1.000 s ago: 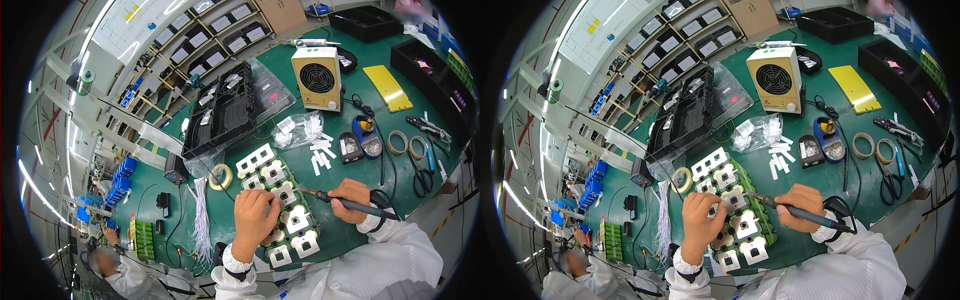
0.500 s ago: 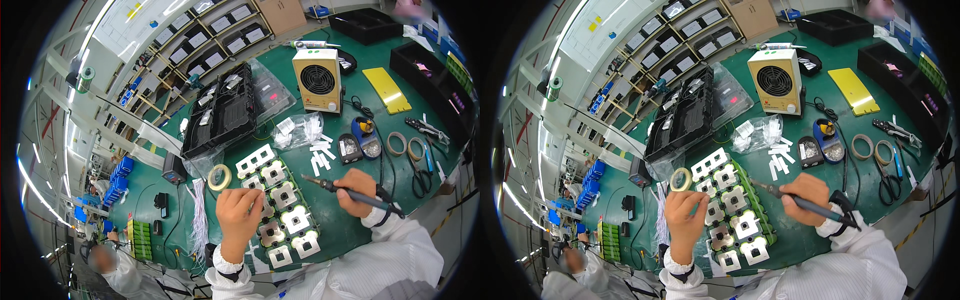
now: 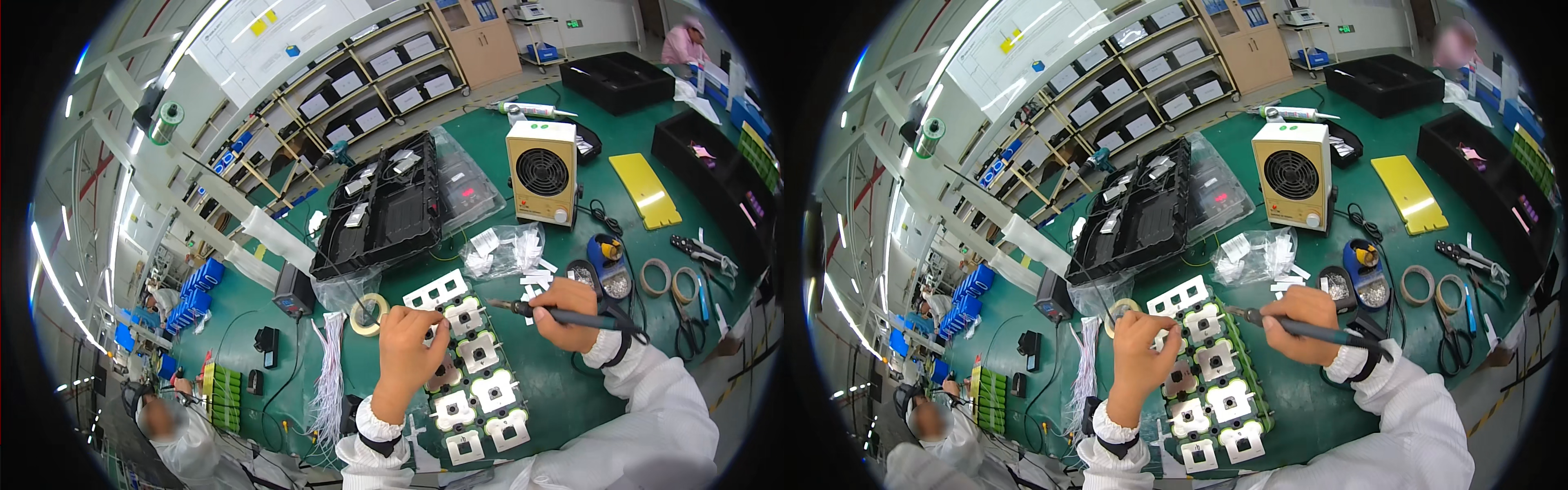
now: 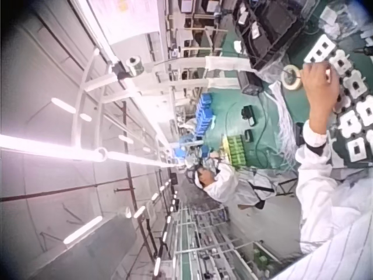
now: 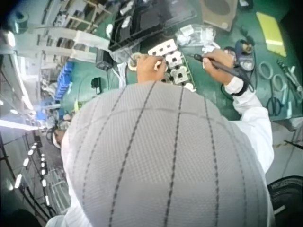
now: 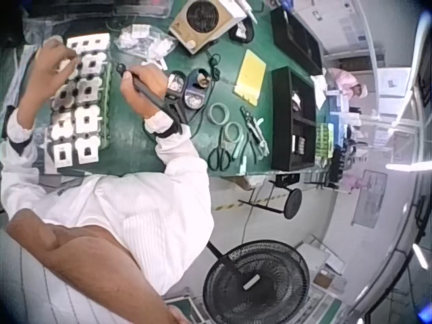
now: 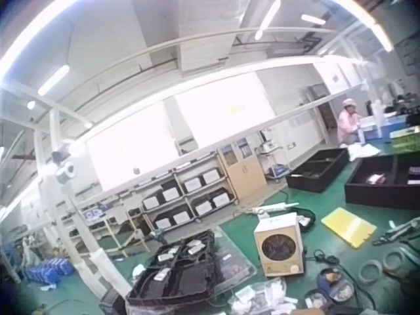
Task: Soldering metal tabs onto an electronic component array at a factory workbench.
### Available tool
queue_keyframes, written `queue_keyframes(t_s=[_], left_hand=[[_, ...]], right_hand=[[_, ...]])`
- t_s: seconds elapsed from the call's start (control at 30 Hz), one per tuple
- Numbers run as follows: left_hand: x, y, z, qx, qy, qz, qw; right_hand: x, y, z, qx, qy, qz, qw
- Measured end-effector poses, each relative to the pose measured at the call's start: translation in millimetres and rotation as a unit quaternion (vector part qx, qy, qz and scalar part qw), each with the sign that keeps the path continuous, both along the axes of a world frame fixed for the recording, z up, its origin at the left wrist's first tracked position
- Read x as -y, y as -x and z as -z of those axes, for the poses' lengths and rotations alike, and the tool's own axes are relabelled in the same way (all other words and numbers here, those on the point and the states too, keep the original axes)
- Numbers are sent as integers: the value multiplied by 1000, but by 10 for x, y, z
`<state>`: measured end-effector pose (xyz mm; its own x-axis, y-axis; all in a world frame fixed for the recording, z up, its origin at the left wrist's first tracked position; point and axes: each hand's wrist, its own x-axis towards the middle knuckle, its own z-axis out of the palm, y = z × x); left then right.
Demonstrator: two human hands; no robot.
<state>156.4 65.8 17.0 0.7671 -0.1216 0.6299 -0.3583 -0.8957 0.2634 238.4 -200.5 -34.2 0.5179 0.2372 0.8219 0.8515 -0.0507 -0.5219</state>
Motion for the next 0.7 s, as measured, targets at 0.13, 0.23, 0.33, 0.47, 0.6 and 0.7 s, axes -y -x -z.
queue_keyframes(t_s=[0.13, 0.23, 0.33, 0.47, 0.6, 0.7], left_hand=[[9, -80, 59, -4, -28, 7, 1000], [10, -133, 83, -13, -31, 7, 999], [12, -154, 91, -17, -33, 8, 999], [14, -172, 87, -15, -35, 6, 999], [22, -179, 90, -13, -32, 14, 999], [30, -178, 101, -16, -31, 13, 999]], right_hand=[[-6, -23, 124, 26, 7, -13, 1000], [-16, -50, 161, 26, 10, -30, 999], [-21, -65, 167, 32, 6, -32, 999], [-38, -68, 167, 29, 13, -28, 999], [-44, -66, 166, 33, 12, -21, 999], [-43, -61, 161, 29, 14, -24, 999]])
